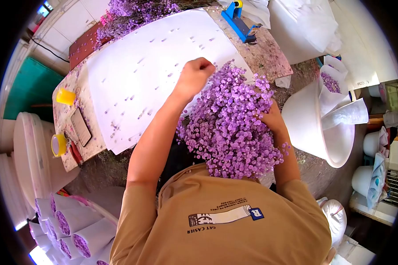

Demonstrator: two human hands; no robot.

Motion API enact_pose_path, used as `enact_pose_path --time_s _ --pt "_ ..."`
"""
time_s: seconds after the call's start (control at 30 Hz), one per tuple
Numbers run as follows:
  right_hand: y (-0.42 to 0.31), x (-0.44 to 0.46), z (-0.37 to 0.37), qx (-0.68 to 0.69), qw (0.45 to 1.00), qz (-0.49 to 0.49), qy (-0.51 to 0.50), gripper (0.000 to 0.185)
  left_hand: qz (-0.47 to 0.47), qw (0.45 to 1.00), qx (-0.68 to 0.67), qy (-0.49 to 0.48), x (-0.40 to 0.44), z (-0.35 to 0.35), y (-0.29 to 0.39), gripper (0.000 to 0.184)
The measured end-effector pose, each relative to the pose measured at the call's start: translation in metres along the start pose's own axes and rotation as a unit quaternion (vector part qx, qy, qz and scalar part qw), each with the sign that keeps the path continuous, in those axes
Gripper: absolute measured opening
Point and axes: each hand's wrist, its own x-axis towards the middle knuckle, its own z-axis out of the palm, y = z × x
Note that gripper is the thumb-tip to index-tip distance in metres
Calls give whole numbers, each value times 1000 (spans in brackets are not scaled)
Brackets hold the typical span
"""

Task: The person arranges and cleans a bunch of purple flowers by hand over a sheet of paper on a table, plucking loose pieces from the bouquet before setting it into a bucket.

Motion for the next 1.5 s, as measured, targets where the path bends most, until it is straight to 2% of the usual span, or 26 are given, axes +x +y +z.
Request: enact_pose_path --time_s 0.03,0.07,0.17,0.2,0.23,0.27,0.3,0.37,0.43,0.53,0.57,0.63,0.67,0.77,0.9,1.03,1.1,1.13,1.17,1.23,1.27,1.3,1.4,1.5 --pt "-1 0 0 3 1000 0 3 77 -1 1000 3 -3 1 -7 -1 25" --pt "-3 1 1 5 1000 3 -5 77 -78 986 -138 -50 2 -17 -1 24" --pt "-6 1 5 8 1000 0 -9 76 -156 938 -282 -129 -2 -21 5 23" --pt "-7 1 6 6 1000 -3 -5 76 -73 979 -159 -101 -6 -9 8 23" --pt "-7 1 6 6 1000 -4 -3 76 12 997 -34 -71 -9 -3 13 23" --pt "-6 1 5 -5 1000 3 -9 75 35 991 86 -96 -6 -4 12 20" --pt "-6 1 4 -17 1000 10 -15 74 37 991 86 -98 -6 -2 11 20" --pt "-8 1 2 -29 999 15 -27 72 87 973 200 -81 -6 2 9 20" --pt "-9 0 5 -22 1000 -1 -18 72 78 975 197 -73 -6 4 12 20" --pt "-12 0 6 -23 1000 8 -14 73 -49 997 -29 -49 -6 4 22 18" --pt "-13 -1 7 -26 1000 10 -13 73 -50 997 -28 -50 -6 5 24 18" --pt "-14 -1 8 -29 999 13 -15 72 2 983 -122 -134 -8 7 28 14" --pt "-15 0 8 -34 999 15 -18 72 3 983 -122 -134 -7 9 27 14" --pt "-17 -1 8 -34 999 24 -15 71 149 977 128 -88 -9 18 30 19" --pt "-15 0 6 -26 999 25 -22 71 160 958 226 -74 -10 29 29 17" --pt "-17 1 7 -16 999 16 -35 73 161 955 239 -67 -7 32 25 16" --pt "-17 1 6 -18 999 13 -35 73 73 994 53 -55 -3 29 23 19" --pt "-16 1 6 -24 999 8 -33 73 39 997 -36 -60 2 25 25 23" --pt "-15 1 6 -29 999 3 -32 73 39 997 -35 -62 3 24 26 23" --pt "-18 1 8 -27 999 1 -33 73 -24 994 -47 -96 5 21 32 24" --pt "-19 1 8 -26 999 -1 -36 72 85 992 20 -88 3 24 30 22" --pt "-19 2 8 -27 999 -2 -36 72 85 992 21 -87 2 26 32 22" --pt "-17 2 8 -23 999 15 -41 72 260 945 182 -80 7 32 22 25" --pt "-12 2 6 -15 999 -4 -39 71 288 928 232 -42 8 36 18 20"
